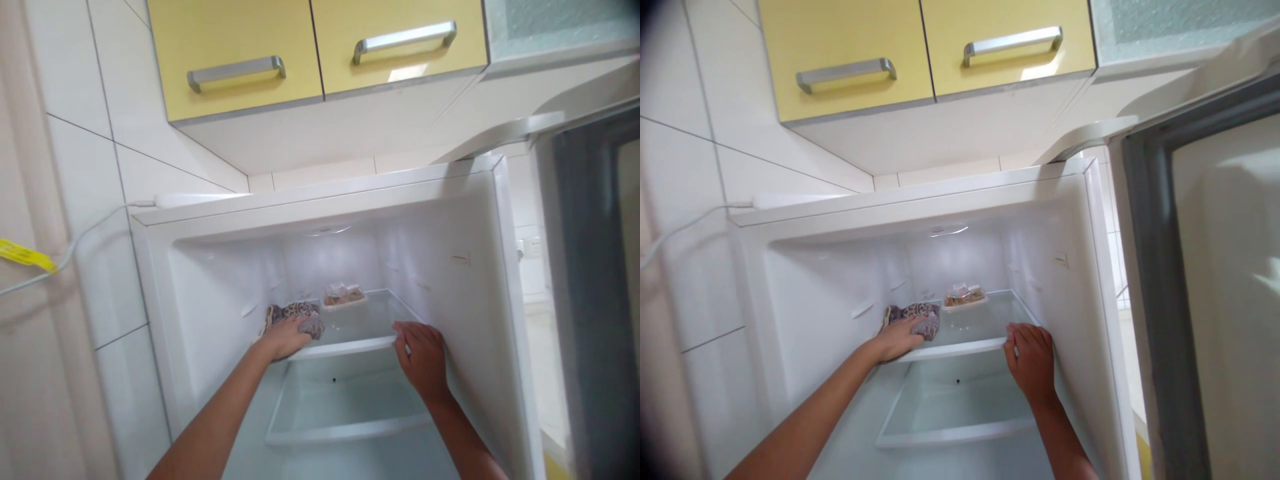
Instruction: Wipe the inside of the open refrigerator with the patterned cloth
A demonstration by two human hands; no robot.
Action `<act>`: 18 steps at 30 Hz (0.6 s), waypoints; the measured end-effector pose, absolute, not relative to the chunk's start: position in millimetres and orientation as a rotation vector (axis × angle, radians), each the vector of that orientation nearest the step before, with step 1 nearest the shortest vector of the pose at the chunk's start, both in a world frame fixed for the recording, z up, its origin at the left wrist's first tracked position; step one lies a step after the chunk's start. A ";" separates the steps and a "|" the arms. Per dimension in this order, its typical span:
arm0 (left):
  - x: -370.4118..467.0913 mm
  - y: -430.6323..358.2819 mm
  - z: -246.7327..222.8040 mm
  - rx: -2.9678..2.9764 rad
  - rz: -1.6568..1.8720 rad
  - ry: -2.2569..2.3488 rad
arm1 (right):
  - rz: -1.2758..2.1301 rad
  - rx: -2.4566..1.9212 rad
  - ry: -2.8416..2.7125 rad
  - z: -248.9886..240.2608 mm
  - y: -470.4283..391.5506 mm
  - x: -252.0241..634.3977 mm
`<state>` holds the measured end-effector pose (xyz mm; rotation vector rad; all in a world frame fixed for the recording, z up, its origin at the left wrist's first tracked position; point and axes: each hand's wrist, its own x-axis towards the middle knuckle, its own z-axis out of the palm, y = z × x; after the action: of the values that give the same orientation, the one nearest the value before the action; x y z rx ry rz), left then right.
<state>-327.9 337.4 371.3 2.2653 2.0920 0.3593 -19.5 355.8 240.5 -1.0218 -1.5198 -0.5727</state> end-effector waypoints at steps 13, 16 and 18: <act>-349.1 442.4 364.9 2.389 0.376 2.004 | -0.671 -0.857 -1.467 228.9 372.5 -17.9; -353.8 451.8 360.9 2.417 0.407 2.021 | -0.685 -0.827 -1.454 228.3 374.1 -17.6; -353.8 451.3 358.0 2.469 0.452 2.032 | -0.699 -0.821 -1.459 228.2 374.0 -16.9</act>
<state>-353.8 451.3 358.0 2.4687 2.0317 0.4517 -16.9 374.0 228.2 -0.8211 -1.4595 -0.6992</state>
